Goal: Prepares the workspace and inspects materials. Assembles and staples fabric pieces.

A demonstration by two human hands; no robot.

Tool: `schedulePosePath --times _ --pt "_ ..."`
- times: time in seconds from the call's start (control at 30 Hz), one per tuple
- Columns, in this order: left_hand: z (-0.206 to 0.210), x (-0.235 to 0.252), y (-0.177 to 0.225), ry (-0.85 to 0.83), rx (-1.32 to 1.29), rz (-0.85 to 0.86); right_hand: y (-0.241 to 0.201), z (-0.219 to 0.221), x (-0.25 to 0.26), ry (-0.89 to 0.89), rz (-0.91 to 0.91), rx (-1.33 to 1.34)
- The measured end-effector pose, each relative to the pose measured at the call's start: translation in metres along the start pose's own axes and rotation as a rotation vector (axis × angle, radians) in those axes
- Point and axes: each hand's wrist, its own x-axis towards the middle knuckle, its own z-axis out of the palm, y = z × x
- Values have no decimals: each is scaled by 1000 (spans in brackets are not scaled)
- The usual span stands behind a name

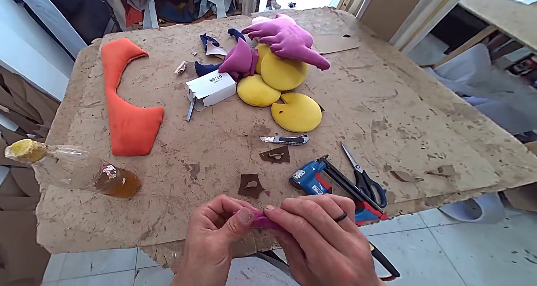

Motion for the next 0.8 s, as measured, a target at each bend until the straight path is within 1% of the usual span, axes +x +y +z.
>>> schedulePosePath --times 0.1,0.17,0.27,0.33,0.4,0.47,0.57,0.6,0.63,0.67,0.7,0.73,0.8 --pt "0 0 2 9 -182 -94 -1 5 -2 64 -29 10" --pt "-7 2 1 -82 -160 -137 4 6 -4 83 -56 0" --pt "-21 8 6 -285 81 -101 12 -1 -4 43 -95 -22" --pt "-22 10 15 -338 277 -85 16 -5 -5 4 -142 -43" --pt "-18 11 23 -326 506 -46 18 -3 -5 -4 -198 -55" --pt "-14 10 25 -279 702 1 18 0 -5 12 -243 -73" --pt "-10 9 25 -253 842 88 18 5 -5 90 -264 -125" --pt "-9 8 24 -244 843 136 19 7 -5 129 -234 -141" --pt "-8 8 21 -222 829 193 19 7 -5 159 -162 -155" --pt "-8 8 18 -183 817 254 19 4 -5 166 -46 -154" --pt "-8 9 13 -134 800 312 19 -2 -3 135 103 -99" --pt "-7 10 10 -89 783 362 19 -11 -1 65 262 14" --pt "-3 14 5 -29 775 447 17 -20 4 -54 523 418"
